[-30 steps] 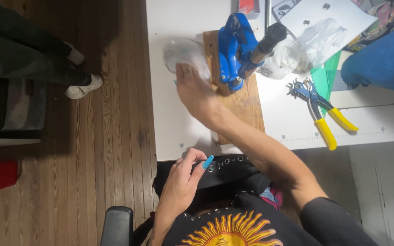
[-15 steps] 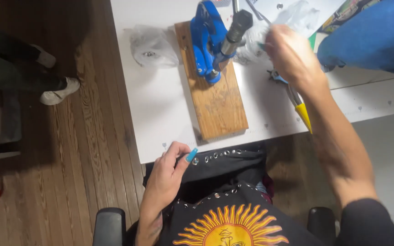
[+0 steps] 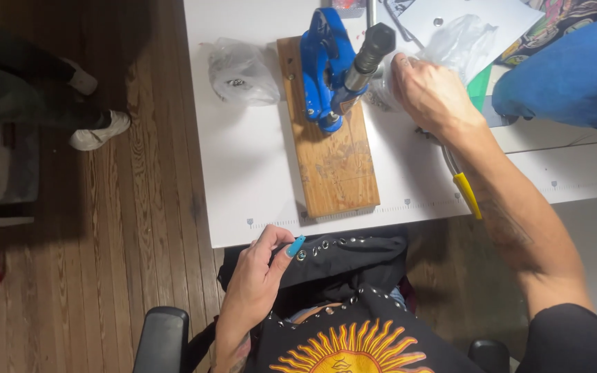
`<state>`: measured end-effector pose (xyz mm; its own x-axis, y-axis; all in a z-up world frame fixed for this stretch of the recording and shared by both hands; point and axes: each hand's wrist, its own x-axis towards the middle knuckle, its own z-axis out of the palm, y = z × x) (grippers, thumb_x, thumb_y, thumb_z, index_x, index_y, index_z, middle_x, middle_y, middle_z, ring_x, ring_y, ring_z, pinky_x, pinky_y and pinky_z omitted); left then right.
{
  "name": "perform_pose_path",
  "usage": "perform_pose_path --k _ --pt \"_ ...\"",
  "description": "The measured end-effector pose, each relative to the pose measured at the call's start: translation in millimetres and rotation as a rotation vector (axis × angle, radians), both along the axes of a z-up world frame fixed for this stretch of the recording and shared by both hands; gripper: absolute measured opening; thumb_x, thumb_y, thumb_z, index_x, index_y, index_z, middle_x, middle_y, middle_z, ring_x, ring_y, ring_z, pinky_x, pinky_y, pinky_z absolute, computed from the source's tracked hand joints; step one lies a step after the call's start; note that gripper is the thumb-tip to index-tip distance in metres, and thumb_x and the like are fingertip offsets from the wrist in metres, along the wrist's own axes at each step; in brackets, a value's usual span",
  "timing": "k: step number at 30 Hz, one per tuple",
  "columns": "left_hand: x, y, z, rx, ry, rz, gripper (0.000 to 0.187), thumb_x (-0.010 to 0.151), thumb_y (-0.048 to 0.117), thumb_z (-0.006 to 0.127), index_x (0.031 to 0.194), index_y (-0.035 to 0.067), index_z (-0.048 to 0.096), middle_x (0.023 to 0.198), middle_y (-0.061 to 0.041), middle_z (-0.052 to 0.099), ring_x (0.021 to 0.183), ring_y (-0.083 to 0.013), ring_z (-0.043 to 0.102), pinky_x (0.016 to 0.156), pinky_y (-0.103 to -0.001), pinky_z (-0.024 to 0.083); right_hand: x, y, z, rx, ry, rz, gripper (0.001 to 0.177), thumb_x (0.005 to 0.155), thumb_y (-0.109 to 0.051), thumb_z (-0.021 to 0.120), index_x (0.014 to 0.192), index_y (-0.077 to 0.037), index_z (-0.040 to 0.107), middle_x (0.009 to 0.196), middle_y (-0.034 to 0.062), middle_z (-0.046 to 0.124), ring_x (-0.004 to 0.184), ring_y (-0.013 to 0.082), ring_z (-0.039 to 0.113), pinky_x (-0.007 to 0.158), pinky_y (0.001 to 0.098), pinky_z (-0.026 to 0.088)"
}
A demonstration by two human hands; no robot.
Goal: Installing metal eyelets onto a black garment using a hole punch and a manual press
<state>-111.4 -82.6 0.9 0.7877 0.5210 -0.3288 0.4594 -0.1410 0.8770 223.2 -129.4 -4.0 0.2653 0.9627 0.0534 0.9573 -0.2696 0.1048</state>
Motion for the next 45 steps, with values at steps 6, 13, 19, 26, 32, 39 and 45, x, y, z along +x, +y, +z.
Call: perform_pose_path --k 6,13,19,26,32,39,45 --pt "4 5 0 0.018 0.040 -0.023 0.024 0.086 0.036 0.041 0.084 0.014 0.051 0.074 0.004 0.058 0.064 -0.0141 0.052 0.064 -0.027 0.039 13 -14 -7 0.377 0.227 -0.036 0.023 0.103 -0.008 0.046 0.084 0.002 0.039 0.061 0.0099 0.046 0.043 0.0196 0.038 0.036 0.0349 0.032" --pt "4 5 -1 -0.005 0.030 -0.029 0.025 0.086 0.036 0.040 0.083 0.014 0.051 0.080 0.004 0.061 0.078 -0.0161 0.057 0.069 -0.028 0.040 -9 -6 15 0.387 0.681 -0.158 0.012 0.089 0.002 0.055 0.098 0.007 0.051 0.077 0.0143 0.062 0.063 0.0186 0.062 0.059 0.0306 0.052" --pt "0 11 0 0.017 0.032 -0.050 0.021 0.086 0.032 0.042 0.084 0.013 0.050 0.076 0.003 0.060 0.068 -0.0161 0.055 0.063 -0.029 0.039 -21 -29 28 0.727 0.352 0.066 0.009 0.091 0.013 0.069 0.096 0.006 0.066 0.086 0.0148 0.065 0.077 0.0210 0.062 0.069 0.0307 0.053" --pt "-6 20 -6 0.035 0.031 0.070 0.021 0.087 0.031 0.041 0.088 0.012 0.049 0.085 0.001 0.061 0.086 -0.0205 0.060 0.074 -0.029 0.042 -100 -80 11 0.879 1.712 -0.655 0.019 0.081 -0.011 0.061 0.099 -0.011 0.058 0.094 0.0031 0.061 0.084 0.0088 0.059 0.076 0.0160 0.049" --pt "4 25 7 0.026 0.059 0.077 0.022 0.087 0.030 0.042 0.091 0.011 0.050 0.088 -0.008 0.064 0.093 -0.0327 0.059 0.080 -0.039 0.041 -145 -93 -5 0.866 1.922 -0.988 0.025 0.074 -0.001 0.059 0.099 -0.001 0.058 0.092 0.0122 0.063 0.081 0.0146 0.062 0.072 0.0192 0.051" --pt "9 23 46 -0.006 0.576 -0.130 0.023 0.079 0.038 0.051 0.099 0.028 0.052 0.080 0.003 0.060 0.095 -0.0165 0.046 0.071 -0.028 0.038 -156 -100 -13 0.752 1.826 -0.792 0.018 0.073 -0.009 0.064 0.087 0.001 0.063 0.075 0.0128 0.065 0.061 0.0144 0.060 0.056 0.0189 0.049" --pt "-15 16 16 0.270 0.406 -0.215 0.023 0.077 0.031 0.058 0.081 0.009 0.062 0.067 -0.002 0.061 0.069 -0.0235 0.055 0.082 -0.034 0.036 -180 -104 -39 0.627 2.150 -0.901 0.015 0.072 -0.007 0.065 0.083 0.003 0.061 0.072 0.0107 0.061 0.060 0.0132 0.057 0.054 0.0165 0.049"
